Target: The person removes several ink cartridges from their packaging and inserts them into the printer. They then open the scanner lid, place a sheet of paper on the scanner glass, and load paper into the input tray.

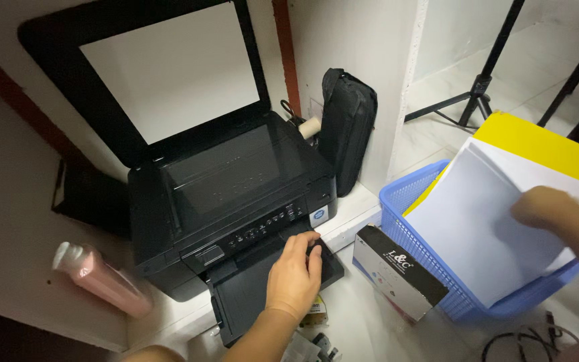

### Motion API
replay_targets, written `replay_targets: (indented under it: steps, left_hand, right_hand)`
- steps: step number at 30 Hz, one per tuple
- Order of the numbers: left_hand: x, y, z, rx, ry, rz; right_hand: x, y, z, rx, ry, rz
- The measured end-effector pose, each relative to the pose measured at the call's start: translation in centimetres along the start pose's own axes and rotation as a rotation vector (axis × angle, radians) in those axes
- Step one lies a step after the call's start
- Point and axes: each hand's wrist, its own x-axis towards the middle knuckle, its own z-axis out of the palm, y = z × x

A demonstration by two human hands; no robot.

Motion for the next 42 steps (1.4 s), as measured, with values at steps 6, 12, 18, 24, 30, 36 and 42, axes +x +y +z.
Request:
replay_targets:
  steps: [6,12,18,24,30,36,42]
  left_hand:
    - [-0.1,0.0,0.3,0.005,-0.002,-0.023]
    - [0.0,0.7,0.6,0.009,-0.028,-0.063]
    - [0.1,0.9,1.0,0.012,-0.052,-0.083]
    - [-0.1,0.2,0.6,0.013,0.012,-0.019]
    - [0.0,-0.1,0.5,0.011,0.002,-0.048]
    - [-0.3,0.2,1.1,0.014,0.004,-0.024]
    - [-0.3,0.8,0.4,0.021,-0.061,-0.099]
  right_hand:
    - [3.2,4.9,1.7,-0.071,0.091,-0.004]
    - [4.7,6.2,3.3,0.409,0.161,0.063]
    - [4.8,5.5,1.2,0.046,0.083,-0.078]
    - [1.3,4.3,0.2,0.27,0.234,0.093]
    - [2.9,4.7,0.9,0.379,0.162,0.117]
    - [3.9,6.4,1.6,0.584,0.315,0.043]
    - [2.8,5.5,0.9,0.508,0.204,0.089]
